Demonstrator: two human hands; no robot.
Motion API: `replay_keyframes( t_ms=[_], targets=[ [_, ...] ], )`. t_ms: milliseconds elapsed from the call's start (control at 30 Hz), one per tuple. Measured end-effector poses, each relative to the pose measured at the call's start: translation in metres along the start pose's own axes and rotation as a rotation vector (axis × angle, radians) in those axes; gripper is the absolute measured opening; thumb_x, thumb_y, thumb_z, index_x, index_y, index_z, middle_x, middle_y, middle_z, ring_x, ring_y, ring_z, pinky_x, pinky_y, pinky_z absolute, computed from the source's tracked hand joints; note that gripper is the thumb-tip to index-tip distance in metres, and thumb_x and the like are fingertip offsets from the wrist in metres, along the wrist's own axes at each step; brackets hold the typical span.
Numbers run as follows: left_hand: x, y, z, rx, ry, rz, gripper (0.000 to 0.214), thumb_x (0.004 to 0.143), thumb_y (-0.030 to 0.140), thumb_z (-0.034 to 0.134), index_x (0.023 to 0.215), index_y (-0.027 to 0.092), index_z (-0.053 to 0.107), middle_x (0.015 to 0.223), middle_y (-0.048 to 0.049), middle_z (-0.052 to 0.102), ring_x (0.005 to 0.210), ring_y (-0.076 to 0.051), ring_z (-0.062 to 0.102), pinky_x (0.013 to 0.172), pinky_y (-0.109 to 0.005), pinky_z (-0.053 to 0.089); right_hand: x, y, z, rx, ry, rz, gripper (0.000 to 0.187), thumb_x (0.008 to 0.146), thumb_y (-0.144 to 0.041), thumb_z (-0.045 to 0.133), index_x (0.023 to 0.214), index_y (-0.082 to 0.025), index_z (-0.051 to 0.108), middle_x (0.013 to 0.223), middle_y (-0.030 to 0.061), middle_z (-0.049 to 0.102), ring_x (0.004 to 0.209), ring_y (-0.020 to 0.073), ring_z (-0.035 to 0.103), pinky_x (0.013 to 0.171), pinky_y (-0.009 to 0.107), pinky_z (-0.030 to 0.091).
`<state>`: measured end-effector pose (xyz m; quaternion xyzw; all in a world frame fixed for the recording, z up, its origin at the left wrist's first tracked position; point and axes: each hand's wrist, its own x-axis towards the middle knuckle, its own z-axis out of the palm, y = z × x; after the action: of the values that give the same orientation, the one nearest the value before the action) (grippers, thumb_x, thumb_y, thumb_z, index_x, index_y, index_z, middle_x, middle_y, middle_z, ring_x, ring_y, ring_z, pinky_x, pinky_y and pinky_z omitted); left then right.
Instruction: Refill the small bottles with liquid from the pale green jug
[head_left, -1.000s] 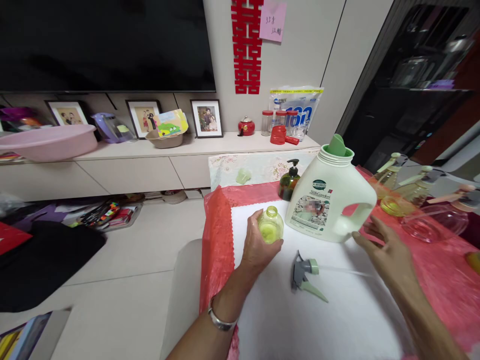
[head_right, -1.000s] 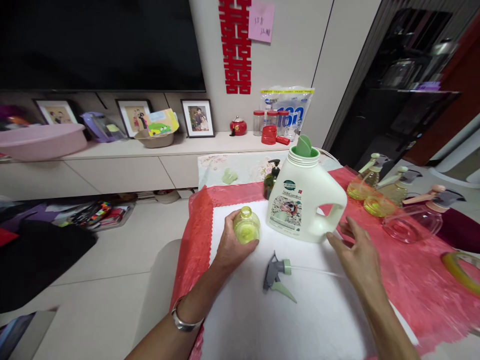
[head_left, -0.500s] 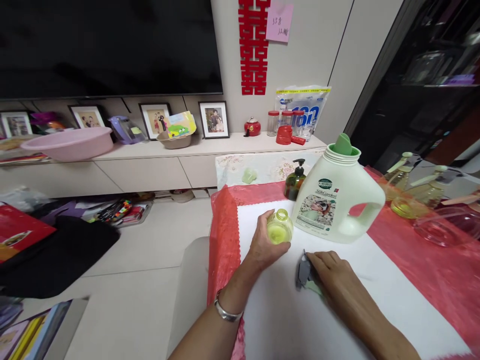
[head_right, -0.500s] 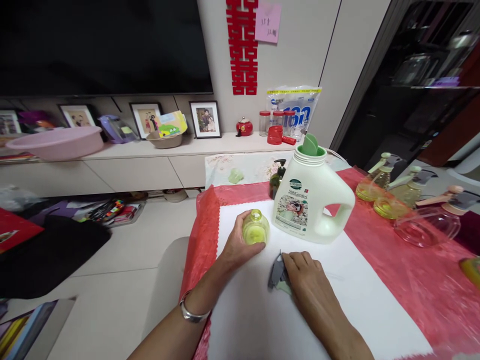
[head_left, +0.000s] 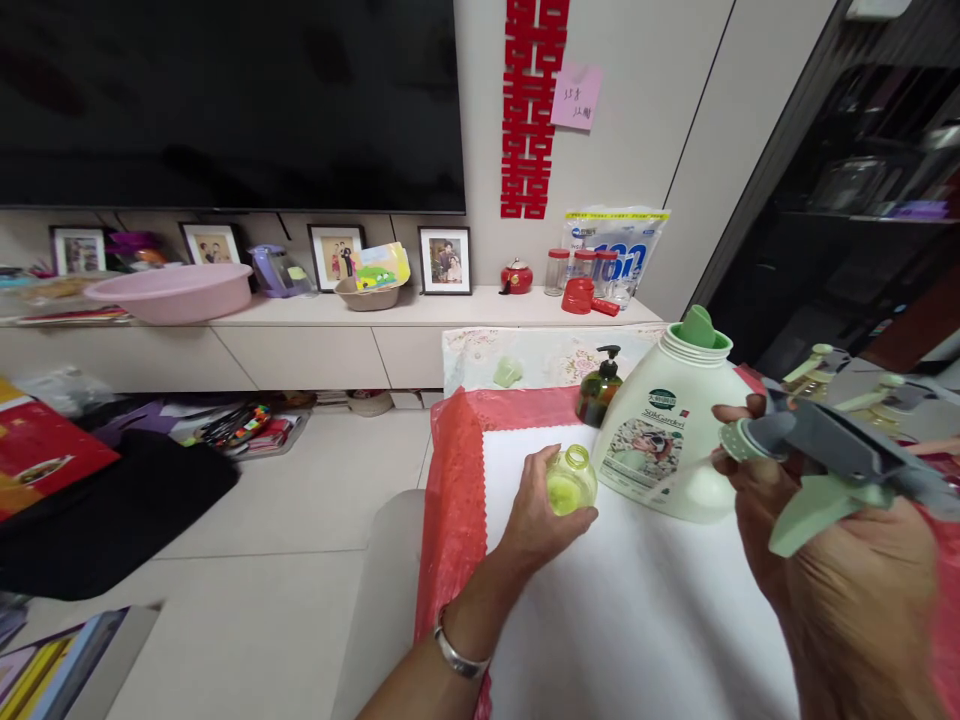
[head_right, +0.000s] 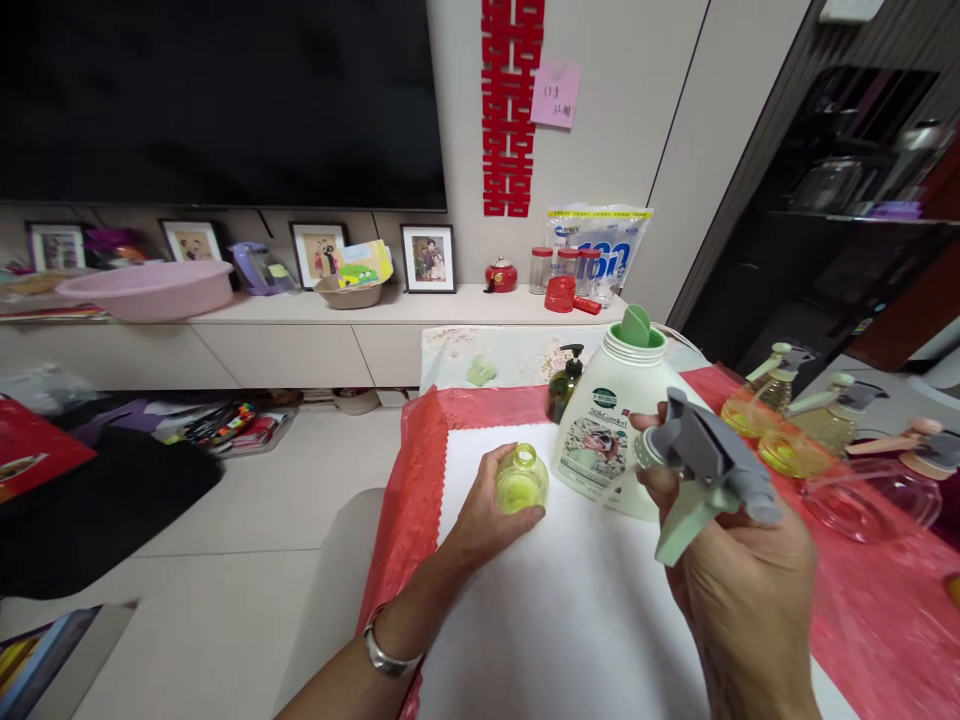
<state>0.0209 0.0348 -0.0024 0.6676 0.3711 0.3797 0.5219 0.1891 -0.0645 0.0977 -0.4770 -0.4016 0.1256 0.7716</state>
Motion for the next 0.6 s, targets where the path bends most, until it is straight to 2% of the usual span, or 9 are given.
replay_keyframes(
  t_ms=[67, 167, 267, 467, 600],
  targets=[
    [0.0, 0.0, 0.0, 0.014, 0.011, 0.016, 0.083, 0.062, 0.019, 0.077, 0.136, 0.021, 0.039, 0.134, -0.0122, 0.049, 0.13, -0.03, 0.048, 0.114, -0.049, 0.037, 0.006, -0.005, 0.019, 0.083, 0.039, -0.055, 0.059, 0.068, -0.032, 0.092, 0.122, -0.023, 0.069, 0.127, 0.0082, 0.059, 0.113, 0.0213, 0.061, 0.07, 0.018, 0.057],
    [0.0, 0.0, 0.001, 0.035, 0.015, 0.032, 0.083, 0.061, 0.017, 0.077, 0.135, 0.019, 0.039, 0.133, -0.0126, 0.049, 0.129, -0.03, 0.048, 0.114, -0.048, 0.037, 0.008, -0.015, 0.044, 0.145, 0.03, -0.068, 0.05, 0.075, -0.023, 0.088, 0.121, -0.02, 0.068, 0.13, 0.0109, 0.057, 0.114, 0.0209, 0.061, 0.082, 0.022, 0.058],
    [0.001, 0.0, 0.002, 0.059, 0.018, 0.042, 0.083, 0.06, 0.017, 0.077, 0.135, 0.019, 0.039, 0.132, -0.013, 0.049, 0.129, -0.031, 0.048, 0.113, -0.048, 0.037, 0.007, -0.013, 0.059, 0.167, -0.035, -0.034, 0.042, 0.08, -0.025, 0.085, 0.118, -0.018, 0.069, 0.125, 0.0111, 0.06, 0.106, 0.0168, 0.063, 0.085, 0.021, 0.056],
    [0.001, -0.002, 0.001, 0.051, 0.003, 0.083, 0.082, 0.06, 0.017, 0.076, 0.133, 0.02, 0.039, 0.129, -0.012, 0.05, 0.126, -0.031, 0.049, 0.113, -0.049, 0.037, 0.009, 0.025, 0.061, 0.063, -0.217, 0.082, 0.041, 0.079, -0.031, 0.084, 0.117, -0.022, 0.069, 0.12, 0.0066, 0.062, 0.112, 0.0204, 0.06, 0.094, 0.027, 0.054],
    [0.002, -0.003, 0.003, 0.077, 0.021, 0.106, 0.082, 0.06, 0.015, 0.075, 0.133, 0.02, 0.039, 0.127, -0.0118, 0.05, 0.126, -0.031, 0.049, 0.112, -0.05, 0.038, 0.003, 0.048, 0.057, -0.026, -0.341, 0.191, 0.045, 0.076, -0.031, 0.082, 0.118, -0.022, 0.069, 0.116, 0.0052, 0.063, 0.102, 0.019, 0.062, 0.087, 0.025, 0.053]
  ],
)
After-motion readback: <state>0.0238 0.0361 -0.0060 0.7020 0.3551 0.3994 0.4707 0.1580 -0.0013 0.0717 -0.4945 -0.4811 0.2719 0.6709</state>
